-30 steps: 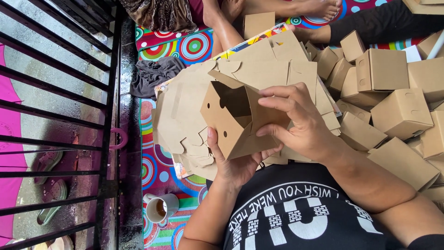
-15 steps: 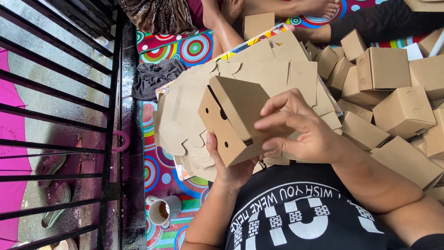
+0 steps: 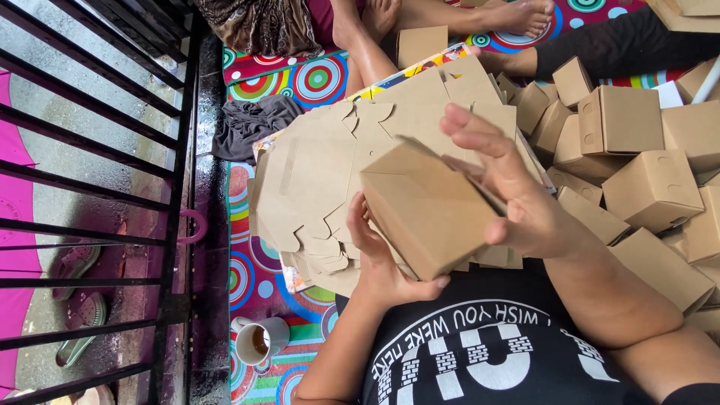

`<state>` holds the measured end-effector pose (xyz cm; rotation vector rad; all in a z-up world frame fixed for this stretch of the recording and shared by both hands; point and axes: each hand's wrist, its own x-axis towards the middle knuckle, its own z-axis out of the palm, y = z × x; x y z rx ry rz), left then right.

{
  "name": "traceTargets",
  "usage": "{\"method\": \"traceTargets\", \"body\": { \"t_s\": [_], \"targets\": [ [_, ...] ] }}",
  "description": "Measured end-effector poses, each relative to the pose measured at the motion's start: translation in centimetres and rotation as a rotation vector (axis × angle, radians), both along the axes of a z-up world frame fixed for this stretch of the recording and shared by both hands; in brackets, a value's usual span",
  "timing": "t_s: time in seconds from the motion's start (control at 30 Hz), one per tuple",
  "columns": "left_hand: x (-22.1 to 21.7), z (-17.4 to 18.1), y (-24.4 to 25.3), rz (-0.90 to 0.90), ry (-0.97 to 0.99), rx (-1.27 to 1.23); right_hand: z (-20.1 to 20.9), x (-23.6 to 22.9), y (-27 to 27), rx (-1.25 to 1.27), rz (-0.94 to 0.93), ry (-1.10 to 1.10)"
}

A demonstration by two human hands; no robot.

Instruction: Folding flat cardboard templates into small rectangular boxes by hand.

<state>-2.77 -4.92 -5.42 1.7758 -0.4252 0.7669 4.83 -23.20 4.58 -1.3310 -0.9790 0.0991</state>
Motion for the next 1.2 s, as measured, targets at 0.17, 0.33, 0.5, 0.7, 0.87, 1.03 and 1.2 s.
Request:
{"method": "traceTargets", "body": {
  "t_s": [0.17, 0.33, 0.5, 0.7, 0.87, 1.03, 1.2],
  "targets": [
    [0.0, 0.2, -0.2, 0.007, -0.027, 0.056, -2.7, -1.1, 1.9, 0.208, 0.159, 0.112],
    [0.0, 0.2, 0.1, 0.063, -0.053, 0.094, -0.6, -0.7, 0.0, -0.159, 0.049, -0.020],
    [-1.4, 0.7, 0.3, 0.103, -0.007, 0.170, 1.6, -0.5, -1.0, -0.574, -0.247, -0.656],
    [-0.9, 0.0, 0.4, 0.140, 0.014, 0.183, 1.5, -0.9, -0.7, -0.593, -0.208, -0.676],
    [-0.5, -0.4, 0.7, 0.160, 0.003, 0.156, 1.3, -0.4, -0.9, -0.675, -0.358, -0.754],
    [-0.7, -1.1, 0.7, 0.168, 0.010, 0.154, 0.8, -0.5, -1.0, -0.774, -0.412, -0.777],
    [-0.7, -2.0, 0.6, 0.211, -0.010, 0.167, 0.2, -0.7, -0.9, -0.783, -0.365, -0.794]
  ]
}}
